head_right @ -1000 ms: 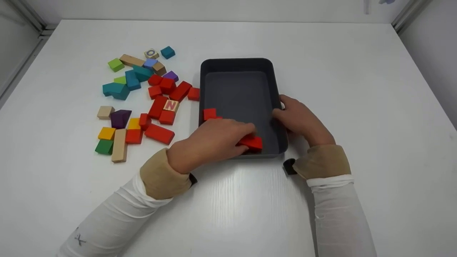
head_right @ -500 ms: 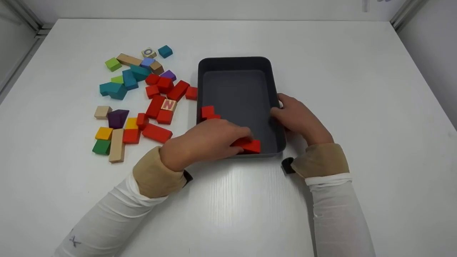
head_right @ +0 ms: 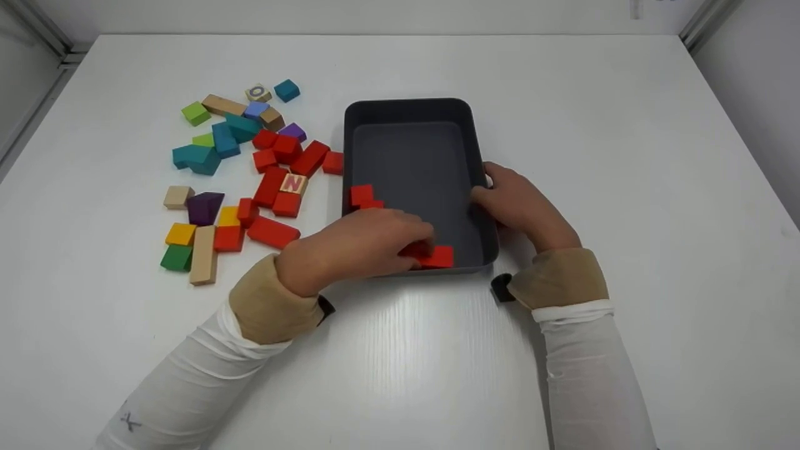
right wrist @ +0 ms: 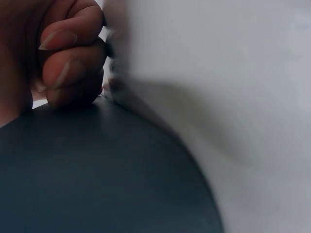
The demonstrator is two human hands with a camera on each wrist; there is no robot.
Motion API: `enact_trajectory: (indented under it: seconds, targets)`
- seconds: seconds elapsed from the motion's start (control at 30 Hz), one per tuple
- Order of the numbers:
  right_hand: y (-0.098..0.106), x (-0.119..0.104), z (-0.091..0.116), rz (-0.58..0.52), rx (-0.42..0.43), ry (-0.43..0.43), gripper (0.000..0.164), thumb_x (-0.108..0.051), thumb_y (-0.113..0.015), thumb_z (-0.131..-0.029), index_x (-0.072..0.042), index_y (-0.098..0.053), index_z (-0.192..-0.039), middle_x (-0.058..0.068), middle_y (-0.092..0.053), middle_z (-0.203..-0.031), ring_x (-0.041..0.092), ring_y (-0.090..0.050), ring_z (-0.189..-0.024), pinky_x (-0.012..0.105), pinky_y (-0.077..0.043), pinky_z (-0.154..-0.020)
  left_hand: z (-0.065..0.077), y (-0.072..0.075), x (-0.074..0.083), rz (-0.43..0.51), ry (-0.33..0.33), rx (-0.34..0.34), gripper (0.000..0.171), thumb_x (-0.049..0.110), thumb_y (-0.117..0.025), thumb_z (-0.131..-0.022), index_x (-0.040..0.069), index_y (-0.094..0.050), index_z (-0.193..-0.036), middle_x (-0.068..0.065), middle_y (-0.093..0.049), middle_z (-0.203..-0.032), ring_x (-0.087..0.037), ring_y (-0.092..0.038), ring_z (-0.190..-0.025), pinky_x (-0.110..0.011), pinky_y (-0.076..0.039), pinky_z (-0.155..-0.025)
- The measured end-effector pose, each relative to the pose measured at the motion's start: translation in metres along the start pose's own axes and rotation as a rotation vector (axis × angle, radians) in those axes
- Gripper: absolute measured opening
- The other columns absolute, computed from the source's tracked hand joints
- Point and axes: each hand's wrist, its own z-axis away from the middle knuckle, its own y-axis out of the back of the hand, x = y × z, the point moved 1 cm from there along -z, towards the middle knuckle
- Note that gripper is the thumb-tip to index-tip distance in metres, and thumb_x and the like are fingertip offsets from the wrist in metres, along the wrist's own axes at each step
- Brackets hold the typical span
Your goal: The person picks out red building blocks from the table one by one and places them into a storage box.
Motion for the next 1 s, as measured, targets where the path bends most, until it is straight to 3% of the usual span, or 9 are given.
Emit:
enact_trajectory:
  seconds: [0.33,0.53,0.73,1.0]
  targets:
    - [0.001,0.001,0.0,0.004,0.002,-0.005,0.053,-0.024,-0.044,-0.1,-0.008,-0.04,-0.151,0.006,-0.057,-0.097,0.014,-0.058,-0.078,0.03,-0.049,-0.064,-0.001,0.0,0.002,-0.033,-0.006,-0.01,0.02,0.021,-0.062,-0.104,0.02,-0.071,-0.12,0.004,-0.071,-0.111,-0.012,-0.063,-0.1,-0.028,-0.054,-0.092]
    - [0.001,0.001,0.0,0.002,0.0,-0.001,0.053,-0.024,-0.043,-0.101,-0.007,-0.04,-0.151,0.008,-0.059,-0.102,0.014,-0.058,-0.081,0.03,-0.049,-0.065,0.003,0.002,0.006,-0.096,0.008,0.008,0.024,0.022,-0.059,-0.105,0.022,-0.07,-0.126,0.003,-0.071,-0.116,-0.012,-0.065,-0.105,-0.03,-0.056,-0.095]
    - [0.001,0.0,0.0,-0.009,0.003,0.0,0.053,-0.023,-0.043,-0.1,-0.008,-0.041,-0.151,0.01,-0.062,-0.108,0.013,-0.059,-0.083,0.029,-0.05,-0.068,0.012,0.012,0.008,-0.153,0.042,0.024,0.031,0.027,-0.058,-0.106,0.024,-0.065,-0.136,0.001,-0.067,-0.125,-0.013,-0.064,-0.111,-0.034,-0.057,-0.097]
    - [0.001,-0.001,0.001,0.0,-0.001,0.008,0.056,-0.023,-0.042,-0.101,-0.008,-0.037,-0.155,0.018,-0.059,-0.123,0.013,-0.06,-0.087,0.027,-0.05,-0.072,0.031,0.033,-0.004,-0.059,0.124,-0.03,0.043,0.037,-0.063,-0.103,0.022,-0.059,-0.143,0.0,-0.066,-0.131,-0.015,-0.063,-0.117,-0.036,-0.055,-0.103]
